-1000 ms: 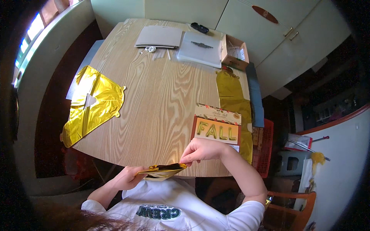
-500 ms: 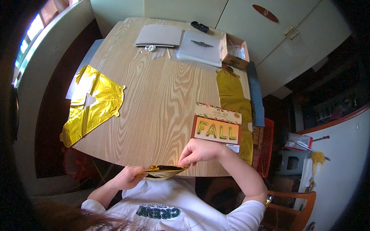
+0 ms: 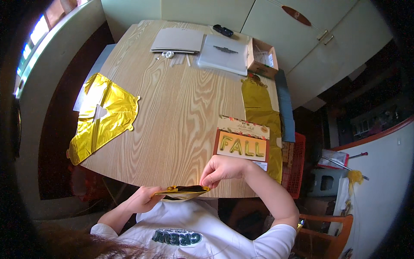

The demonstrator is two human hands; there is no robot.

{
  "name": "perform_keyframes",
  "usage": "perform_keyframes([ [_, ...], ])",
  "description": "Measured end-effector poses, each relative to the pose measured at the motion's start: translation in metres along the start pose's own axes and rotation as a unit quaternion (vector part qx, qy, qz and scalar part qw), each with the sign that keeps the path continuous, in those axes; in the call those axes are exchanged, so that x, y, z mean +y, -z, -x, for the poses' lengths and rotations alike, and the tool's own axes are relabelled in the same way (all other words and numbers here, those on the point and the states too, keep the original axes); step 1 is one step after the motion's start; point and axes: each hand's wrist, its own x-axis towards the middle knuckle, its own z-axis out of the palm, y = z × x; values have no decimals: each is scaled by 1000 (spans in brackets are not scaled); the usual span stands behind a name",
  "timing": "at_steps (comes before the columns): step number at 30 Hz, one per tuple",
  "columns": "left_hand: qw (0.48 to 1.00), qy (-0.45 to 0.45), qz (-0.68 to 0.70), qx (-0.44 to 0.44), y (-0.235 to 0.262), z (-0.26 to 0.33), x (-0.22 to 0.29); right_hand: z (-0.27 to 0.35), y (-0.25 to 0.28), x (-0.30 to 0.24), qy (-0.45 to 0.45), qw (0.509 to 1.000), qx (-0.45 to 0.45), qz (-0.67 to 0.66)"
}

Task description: Folding gold foil pouches around decorative cards and preparing them for final packaging.

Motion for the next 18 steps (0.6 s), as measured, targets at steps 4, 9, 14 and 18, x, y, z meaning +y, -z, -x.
perform_keyframes([
  [4,1000,2,-2,-3,0,-1,0,-1,1,6,1,1000,-2,-14],
  [9,1000,0,-3,-1,0,-1,-1,-3,-3,0,-5,1000,5,21],
  [14,1000,-2,-4,-4,1,-1,-1,-2,-6,-6,-11,998,18,64],
  [18,1000,0,-4,-6,0,-1,-3,-1,-8,-8,-11,994,37,107],
])
